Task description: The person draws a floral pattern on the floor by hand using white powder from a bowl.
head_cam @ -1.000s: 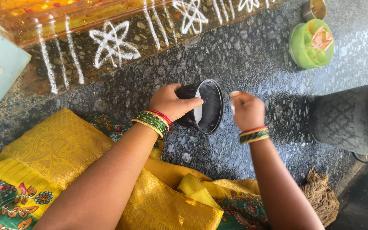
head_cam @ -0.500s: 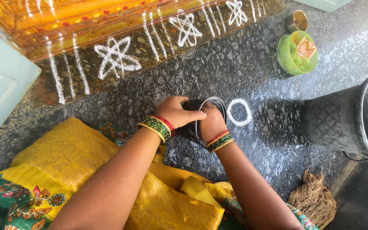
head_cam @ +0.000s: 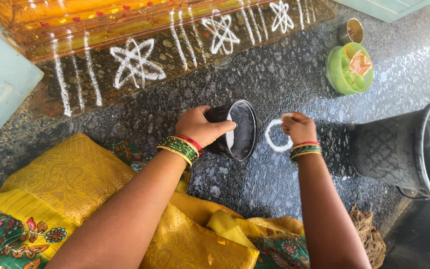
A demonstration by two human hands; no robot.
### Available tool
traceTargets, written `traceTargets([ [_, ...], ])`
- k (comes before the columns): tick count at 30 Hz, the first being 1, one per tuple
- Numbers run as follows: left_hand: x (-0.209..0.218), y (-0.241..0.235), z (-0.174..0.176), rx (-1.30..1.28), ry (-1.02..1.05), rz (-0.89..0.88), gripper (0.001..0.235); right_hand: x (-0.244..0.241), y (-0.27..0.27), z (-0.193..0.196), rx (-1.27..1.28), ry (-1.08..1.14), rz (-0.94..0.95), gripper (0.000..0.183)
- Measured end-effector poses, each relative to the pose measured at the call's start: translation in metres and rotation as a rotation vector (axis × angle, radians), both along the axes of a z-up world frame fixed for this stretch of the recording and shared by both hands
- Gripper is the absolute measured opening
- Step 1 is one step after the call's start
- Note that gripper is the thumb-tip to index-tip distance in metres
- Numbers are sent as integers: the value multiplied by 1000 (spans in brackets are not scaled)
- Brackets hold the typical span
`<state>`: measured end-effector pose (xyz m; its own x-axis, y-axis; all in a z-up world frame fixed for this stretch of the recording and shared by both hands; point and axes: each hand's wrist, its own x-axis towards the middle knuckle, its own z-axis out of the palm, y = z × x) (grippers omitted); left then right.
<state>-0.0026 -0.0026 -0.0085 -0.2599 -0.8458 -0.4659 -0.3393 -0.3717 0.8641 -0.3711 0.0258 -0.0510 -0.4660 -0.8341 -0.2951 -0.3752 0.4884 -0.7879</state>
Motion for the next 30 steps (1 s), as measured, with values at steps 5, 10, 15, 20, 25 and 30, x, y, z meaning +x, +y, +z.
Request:
traceTargets([
  [5, 0, 1, -1, -40, -9, 18, 57, -61, -9, -43, 45, -55, -123, 15],
  [10, -3, 1, -8, -139, 35, 91, 68, -79, -13, -70, 111, 14, -218, 8],
  [15, -1, 1, 0, -66, 13, 42, 56, -70, -11, -75, 175, 166, -194, 13],
  [20, -1, 0, 3, -12, 8, 19, 58, -54, -13, -58, 229, 324, -175, 11],
  [25, -2, -1, 0, -80, -36, 41, 65, -48, -13, -45, 149, -70, -213, 15],
  [30, -2, 1, 2, -55, 5, 34, 59, -24, -15, -40, 174, -70, -197, 10],
])
